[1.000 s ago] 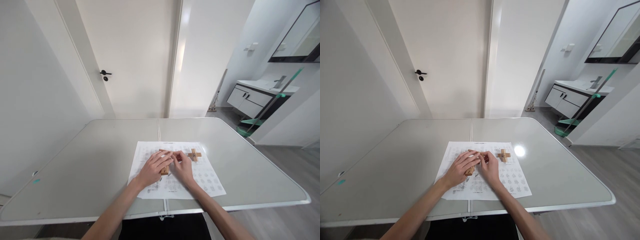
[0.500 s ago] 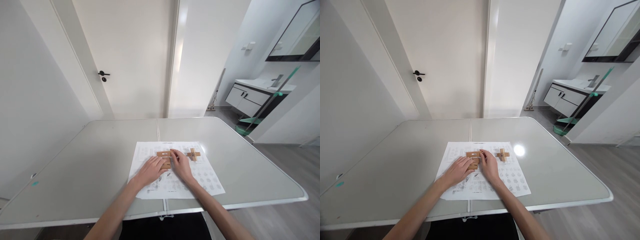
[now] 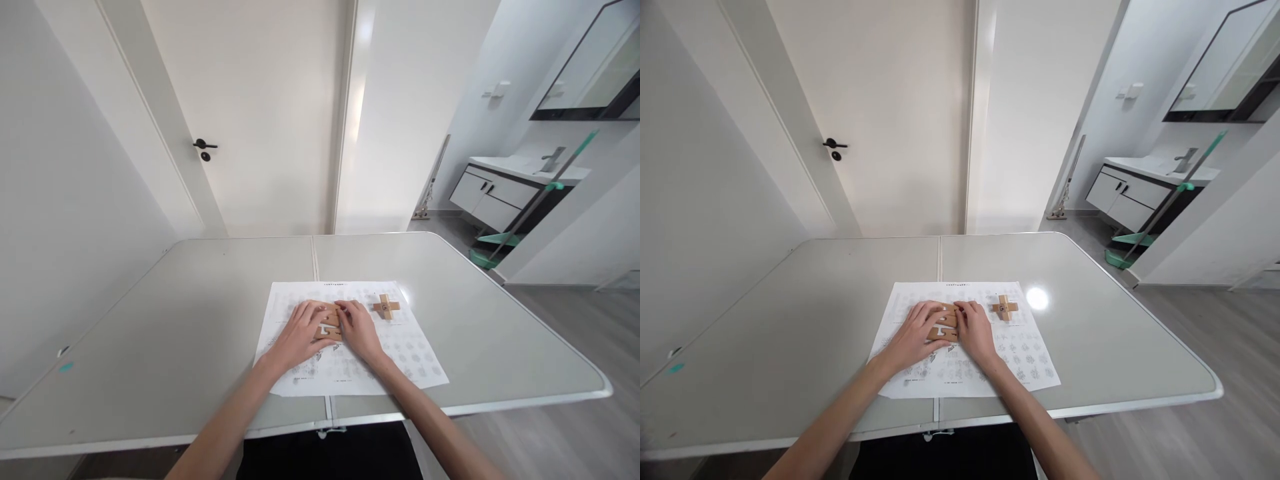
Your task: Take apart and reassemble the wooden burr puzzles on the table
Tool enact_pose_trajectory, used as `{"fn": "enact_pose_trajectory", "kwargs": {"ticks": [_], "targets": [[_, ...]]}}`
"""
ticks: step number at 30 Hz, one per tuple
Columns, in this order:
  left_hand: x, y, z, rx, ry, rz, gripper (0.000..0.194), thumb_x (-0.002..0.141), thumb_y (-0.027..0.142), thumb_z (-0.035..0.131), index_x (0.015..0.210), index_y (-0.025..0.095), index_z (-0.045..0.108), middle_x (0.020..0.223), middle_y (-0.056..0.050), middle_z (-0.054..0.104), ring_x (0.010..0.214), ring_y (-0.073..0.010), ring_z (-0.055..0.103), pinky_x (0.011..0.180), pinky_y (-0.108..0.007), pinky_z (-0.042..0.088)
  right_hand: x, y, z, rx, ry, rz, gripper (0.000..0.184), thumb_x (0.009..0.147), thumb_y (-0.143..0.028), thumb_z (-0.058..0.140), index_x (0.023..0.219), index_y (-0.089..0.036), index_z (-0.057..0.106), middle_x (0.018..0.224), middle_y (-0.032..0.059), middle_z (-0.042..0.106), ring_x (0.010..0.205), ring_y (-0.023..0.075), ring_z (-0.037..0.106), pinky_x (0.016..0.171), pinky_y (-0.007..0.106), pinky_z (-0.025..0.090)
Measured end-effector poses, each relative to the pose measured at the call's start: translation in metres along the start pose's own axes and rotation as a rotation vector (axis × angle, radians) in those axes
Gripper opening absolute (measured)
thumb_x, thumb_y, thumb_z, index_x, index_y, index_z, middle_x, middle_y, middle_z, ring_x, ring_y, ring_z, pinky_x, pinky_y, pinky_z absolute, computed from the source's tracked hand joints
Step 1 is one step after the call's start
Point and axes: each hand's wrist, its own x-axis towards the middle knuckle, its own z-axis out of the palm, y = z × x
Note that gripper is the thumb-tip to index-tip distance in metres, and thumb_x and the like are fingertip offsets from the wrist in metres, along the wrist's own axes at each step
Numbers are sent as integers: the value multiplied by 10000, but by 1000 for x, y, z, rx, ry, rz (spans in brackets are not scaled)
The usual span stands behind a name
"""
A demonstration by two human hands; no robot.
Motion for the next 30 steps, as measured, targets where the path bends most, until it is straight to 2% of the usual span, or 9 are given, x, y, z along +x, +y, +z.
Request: {"fn": "enact_pose_trajectory", "kwargs": {"ticks": [4,7,9,15,18,22,26,30], "targets": [[-2,-6,4,-34,16,-70,744,861,533,770,1466,254,441,1512,-129,491,1428,-330,430,1171,-539,410,0,1,0,-8,-13,-26,315,1028,-281,459,1200,-254,721,1089,105,683,1030,285,648,906,437,537],[-4,-12,7,-48,-10,-100,811,846,583,762,1497,252,408,1510,-124,514,1422,-318,459,1163,-521,433,-1,1,0,-17,-29,-46,324,1028,-272,453,1175,-258,742,1101,109,676,1037,286,640,917,441,538],[-5,-14,9,-50,-10,-109,785,857,600,741,1487,257,422,1464,-115,559,1378,-315,508,1132,-515,462,-1,0,0,-16,-30,-48,322,1028,-274,455,1174,-259,742,1103,110,672,1045,286,639,918,440,539],[-5,-26,14,28,66,-207,496,970,552,609,1350,242,538,1333,-102,637,1259,-298,584,1069,-502,486,-1,-2,0,21,4,-14,272,1015,-293,481,1201,-229,668,1081,103,667,965,262,661,899,429,545],[-8,-40,21,99,134,-280,541,989,580,555,1391,221,515,1384,-129,623,1307,-320,559,1094,-519,456,-1,-2,-1,32,15,-9,229,999,-289,493,1144,-215,655,1076,107,668,954,260,660,887,424,546],[-15,-63,28,198,146,-407,633,1013,607,464,1493,195,435,1518,-171,537,1445,-359,446,1161,-549,373,-2,-3,-2,36,24,-3,212,977,-274,504,1125,-216,644,1069,105,673,947,260,657,867,421,546],[-21,-82,27,283,170,-508,666,1018,613,418,1526,182,408,1540,-199,514,1471,-391,406,1175,-583,326,-2,-5,-3,50,34,11,198,970,-280,504,1096,-213,642,1049,96,685,908,246,660,840,407,547],[-25,-90,25,312,171,-574,718,1015,619,396,1552,141,375,1575,-228,461,1484,-425,369,1186,-605,293,-1,-8,-6,100,54,63,231,997,-339,479,1121,-210,625,1024,93,710,853,236,669,739,370,549]]}}
